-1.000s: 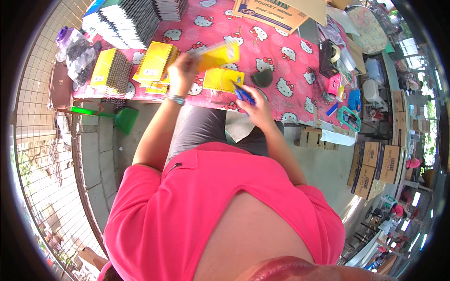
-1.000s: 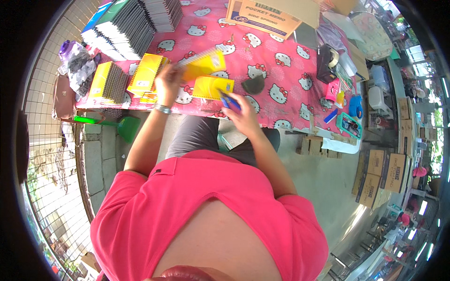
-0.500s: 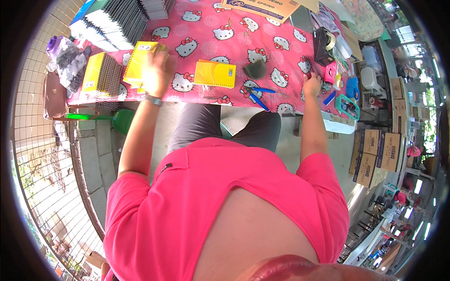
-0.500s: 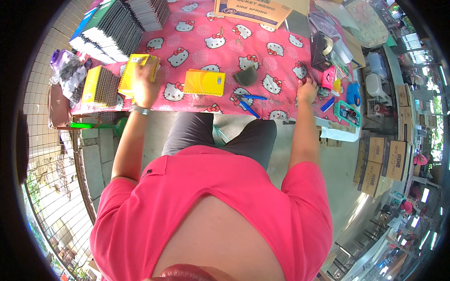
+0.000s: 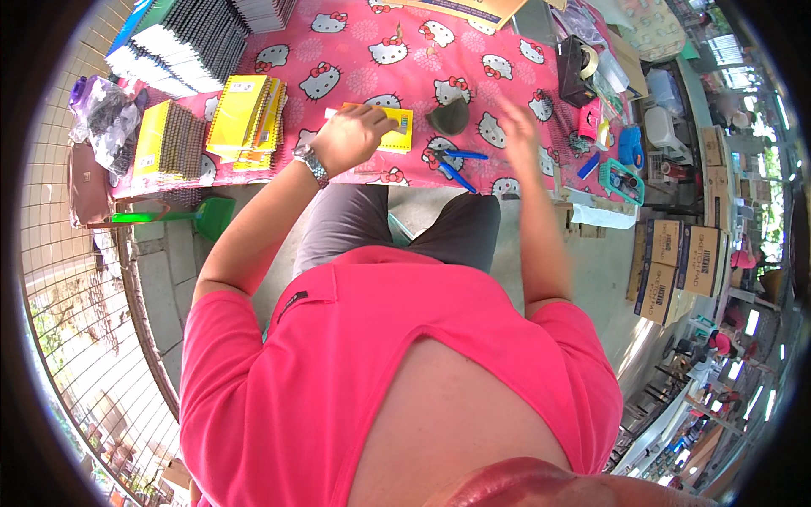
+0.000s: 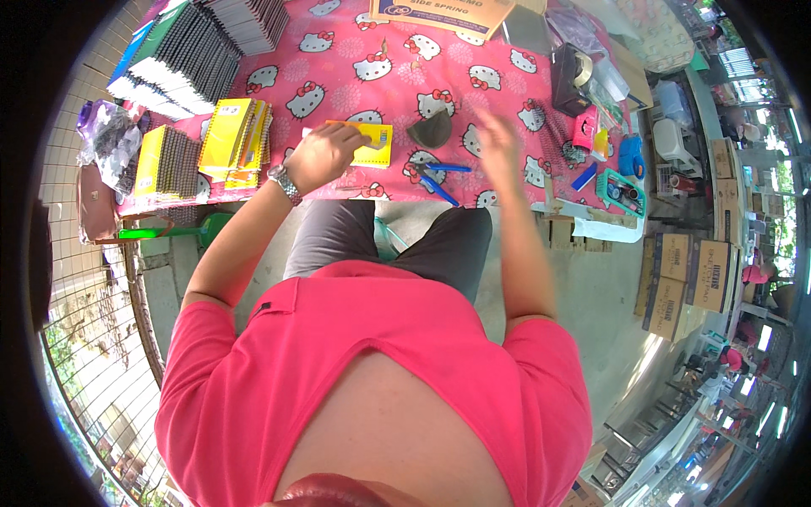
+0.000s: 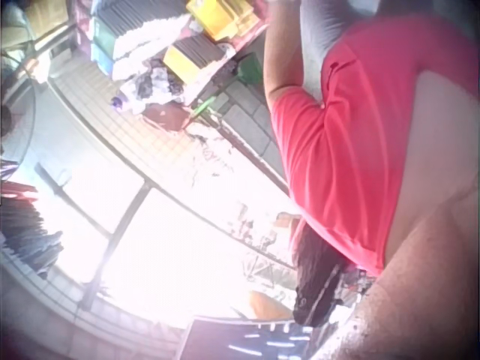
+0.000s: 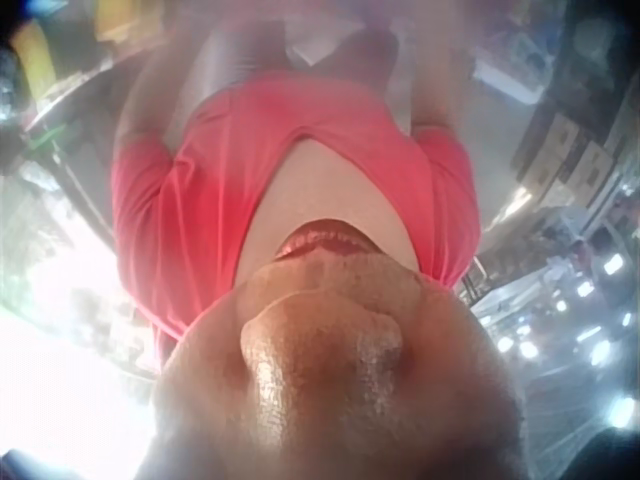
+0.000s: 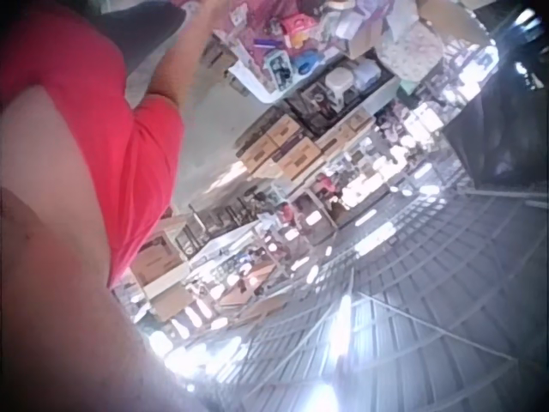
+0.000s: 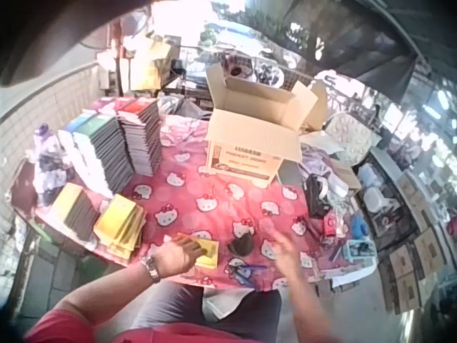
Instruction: The person assembles small yellow notepads by hand, inserting a metal wire through the top holes and using blue pliers to secure it.
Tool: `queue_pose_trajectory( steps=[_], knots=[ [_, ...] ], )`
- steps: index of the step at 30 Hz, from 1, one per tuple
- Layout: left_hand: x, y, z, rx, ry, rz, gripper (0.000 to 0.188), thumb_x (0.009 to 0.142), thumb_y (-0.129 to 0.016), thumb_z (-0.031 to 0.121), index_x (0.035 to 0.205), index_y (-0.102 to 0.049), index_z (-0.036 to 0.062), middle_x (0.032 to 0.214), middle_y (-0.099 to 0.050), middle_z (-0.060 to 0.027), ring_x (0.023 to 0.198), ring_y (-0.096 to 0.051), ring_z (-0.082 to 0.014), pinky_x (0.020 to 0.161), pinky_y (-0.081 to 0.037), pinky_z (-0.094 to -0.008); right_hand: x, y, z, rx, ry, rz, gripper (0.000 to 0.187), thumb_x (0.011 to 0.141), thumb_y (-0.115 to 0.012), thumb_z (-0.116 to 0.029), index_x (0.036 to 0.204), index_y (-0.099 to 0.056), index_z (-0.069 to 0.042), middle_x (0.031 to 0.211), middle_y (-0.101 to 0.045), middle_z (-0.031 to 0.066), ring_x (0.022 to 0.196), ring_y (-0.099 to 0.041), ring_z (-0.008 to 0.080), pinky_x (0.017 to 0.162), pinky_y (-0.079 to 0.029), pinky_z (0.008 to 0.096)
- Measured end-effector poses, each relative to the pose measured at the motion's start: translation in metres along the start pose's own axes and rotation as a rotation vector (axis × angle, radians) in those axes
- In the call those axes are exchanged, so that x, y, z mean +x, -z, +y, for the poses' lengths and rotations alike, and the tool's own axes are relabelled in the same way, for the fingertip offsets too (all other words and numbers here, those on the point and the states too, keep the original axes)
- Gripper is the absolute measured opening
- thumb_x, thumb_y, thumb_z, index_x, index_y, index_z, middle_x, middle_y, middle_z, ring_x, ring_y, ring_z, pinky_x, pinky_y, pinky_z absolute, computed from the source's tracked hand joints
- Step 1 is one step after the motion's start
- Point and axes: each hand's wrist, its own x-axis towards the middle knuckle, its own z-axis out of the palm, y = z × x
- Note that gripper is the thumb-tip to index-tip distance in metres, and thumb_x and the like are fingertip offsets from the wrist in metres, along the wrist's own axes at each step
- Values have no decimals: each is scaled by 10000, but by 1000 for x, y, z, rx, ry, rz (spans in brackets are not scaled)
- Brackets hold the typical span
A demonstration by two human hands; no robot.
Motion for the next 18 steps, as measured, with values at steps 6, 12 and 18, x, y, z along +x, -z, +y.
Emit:
queue_pose_trajectory(
  steps=[6, 12, 18],
  knots=[
    [21, -14, 5, -31, 112, 166, 214, 853, -627, 160, 1048, -570, 92, 977, -623, -83, 924, -594, -270, 856, -435, -409, -17, -77, -58, 164, 3, -153, 182, 889, -678, -138, 1064, -725, -118, 850, -640, 47, 751, -581, 163, 696, -478, 287],
    [20, -22, -1, -30, 107, 175, 210, 886, -626, 229, 1038, -573, 94, 935, -630, -99, 923, -594, -292, 968, -414, -458, -19, -80, -68, 144, 46, -103, 176, 855, -674, -40, 1021, -710, -87, 864, -618, 54, 792, -599, 180, 710, -492, 296],
    [17, -19, 4, -19, 88, 236, 197, 854, -653, 183, 1021, -589, 102, 913, -631, -91, 908, -602, -289, 1026, -393, -475, -18, -77, -58, 111, 39, -211, 168, 896, -631, -47, 1045, -701, -80, 855, -590, 76, 751, -596, 191, 678, -486, 318]
  ],
)
